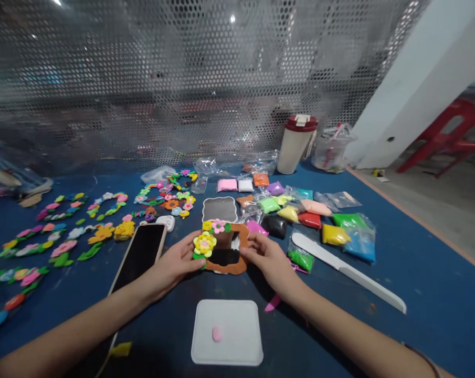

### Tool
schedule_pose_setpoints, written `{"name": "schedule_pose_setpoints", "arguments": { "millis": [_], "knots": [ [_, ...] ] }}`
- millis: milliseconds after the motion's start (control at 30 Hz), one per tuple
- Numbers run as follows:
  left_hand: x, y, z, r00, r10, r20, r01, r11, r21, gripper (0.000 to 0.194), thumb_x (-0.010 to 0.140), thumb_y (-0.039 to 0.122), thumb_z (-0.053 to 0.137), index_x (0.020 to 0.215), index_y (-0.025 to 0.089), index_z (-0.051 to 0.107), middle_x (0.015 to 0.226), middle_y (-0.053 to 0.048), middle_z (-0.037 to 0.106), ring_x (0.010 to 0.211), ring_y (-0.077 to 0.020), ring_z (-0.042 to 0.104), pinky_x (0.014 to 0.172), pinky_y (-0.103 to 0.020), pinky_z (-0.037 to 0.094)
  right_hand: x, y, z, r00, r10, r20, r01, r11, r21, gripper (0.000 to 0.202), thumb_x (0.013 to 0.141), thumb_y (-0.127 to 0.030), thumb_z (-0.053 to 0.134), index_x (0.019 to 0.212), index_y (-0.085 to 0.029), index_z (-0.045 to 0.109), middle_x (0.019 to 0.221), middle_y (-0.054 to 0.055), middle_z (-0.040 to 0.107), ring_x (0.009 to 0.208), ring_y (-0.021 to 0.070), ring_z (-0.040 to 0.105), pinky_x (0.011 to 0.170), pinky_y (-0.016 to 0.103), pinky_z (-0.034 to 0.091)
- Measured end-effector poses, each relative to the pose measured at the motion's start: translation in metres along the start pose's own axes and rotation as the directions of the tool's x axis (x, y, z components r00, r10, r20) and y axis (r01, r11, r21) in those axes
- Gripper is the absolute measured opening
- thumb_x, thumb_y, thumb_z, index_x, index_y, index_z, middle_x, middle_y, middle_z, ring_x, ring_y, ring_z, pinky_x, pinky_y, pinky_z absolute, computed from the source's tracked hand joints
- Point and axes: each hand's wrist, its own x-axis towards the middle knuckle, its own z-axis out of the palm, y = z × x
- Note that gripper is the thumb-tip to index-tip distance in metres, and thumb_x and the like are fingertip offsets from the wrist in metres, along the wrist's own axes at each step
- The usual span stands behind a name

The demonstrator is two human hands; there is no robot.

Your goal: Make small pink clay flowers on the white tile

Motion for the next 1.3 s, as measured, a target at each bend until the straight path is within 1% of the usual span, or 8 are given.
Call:
{"name": "schedule_pose_setpoints", "arguments": {
  "millis": [133,233,400,600,733,1033,1167,1300],
  "knots": [
    [-0.0046,-0.0021,0.0054,1.000,0.028,0.005,-0.029,0.998,0.050,0.060,0.063,0.006,0.077,0.118,0.019,0.055,0.131,-0.010,0.057,0.127,-0.0255,0.045,0.108,-0.037,0.030,-0.0037,0.0045,-0.0034,0.999,-0.031,-0.015,0.031,1.000,0.004,0.028,0.075,-0.036,0.067,0.097,-0.020,0.062,0.099,0.006,0.069,0.091,0.0214,0.065,0.083,0.037,0.049],
    [-0.0065,-0.0017,0.0088,0.999,0.052,0.006,-0.052,0.996,0.073,0.060,0.063,0.008,0.077,0.118,0.019,0.056,0.130,-0.009,0.058,0.127,-0.0260,0.045,0.109,-0.038,0.028,-0.0051,0.0036,-0.0030,0.998,-0.050,-0.025,0.051,0.999,0.016,0.026,0.074,-0.035,0.067,0.097,-0.022,0.062,0.101,0.004,0.068,0.093,0.0214,0.064,0.085,0.038,0.049],
    [-0.0036,-0.0036,0.0077,0.998,0.069,-0.011,-0.068,0.992,0.103,0.061,0.063,0.009,0.077,0.119,0.019,0.056,0.131,-0.008,0.057,0.128,-0.0246,0.044,0.110,-0.036,0.027,-0.0056,-0.0002,-0.0001,0.998,-0.060,-0.021,0.060,0.998,0.030,0.026,0.074,-0.033,0.067,0.097,-0.023,0.062,0.102,0.004,0.068,0.094,0.0216,0.064,0.084,0.037,0.049],
    [0.0005,-0.0035,0.0052,0.999,0.038,-0.035,-0.033,0.991,0.130,0.062,0.064,0.009,0.077,0.121,0.019,0.055,0.132,-0.008,0.056,0.127,-0.0239,0.045,0.109,-0.035,0.029,-0.0017,0.0071,-0.0044,0.999,-0.046,-0.025,0.046,0.999,0.022,0.022,0.077,-0.032,0.065,0.095,-0.021,0.059,0.100,0.004,0.067,0.094,0.0201,0.063,0.084,0.036,0.049],
    [0.0018,-0.0003,0.0066,0.998,0.003,-0.060,0.006,0.990,0.139,0.060,0.067,0.011,0.075,0.123,0.020,0.053,0.135,-0.009,0.054,0.128,-0.0242,0.045,0.109,-0.035,0.031,0.0007,0.0070,-0.0069,0.999,-0.035,-0.022,0.035,0.999,0.000,0.022,0.077,-0.032,0.065,0.096,-0.021,0.058,0.097,0.004,0.067,0.091,0.0201,0.064,0.084,0.036,0.049],
    [0.0016,0.0040,0.0092,0.998,-0.016,-0.065,0.028,0.982,0.187,0.058,0.065,0.016,0.078,0.119,0.020,0.057,0.128,-0.008,0.059,0.124,-0.0264,0.049,0.108,-0.035,0.034,0.0026,0.0056,-0.0096,1.000,-0.020,-0.006,0.020,0.999,-0.030,0.027,0.079,-0.035,0.063,0.102,-0.021,0.059,0.101,0.005,0.067,0.097,0.0228,0.063,0.086,0.039,0.048],
    [0.0014,0.0035,0.0092,0.997,-0.026,-0.076,0.041,0.979,0.199,0.063,0.063,0.014,0.079,0.122,0.019,0.054,0.130,-0.009,0.058,0.125,-0.0253,0.048,0.108,-0.034,0.033,0.0019,0.0046,-0.0093,1.000,-0.005,-0.002,0.005,1.000,-0.022,0.026,0.080,-0.035,0.061,0.102,-0.021,0.060,0.101,0.005,0.067,0.095,0.0230,0.063,0.085,0.039,0.048],
    [0.0022,0.0030,0.0101,0.996,-0.042,-0.078,0.057,0.978,0.203,0.070,0.062,0.011,0.079,0.125,0.019,0.050,0.133,-0.010,0.055,0.127,-0.0249,0.045,0.108,-0.033,0.033,0.0011,0.0034,-0.0095,1.000,-0.002,0.005,0.002,1.000,-0.009,0.023,0.081,-0.034,0.060,0.100,-0.021,0.060,0.096,0.004,0.068,0.090,0.0222,0.064,0.082,0.038,0.048]
  ]
}}
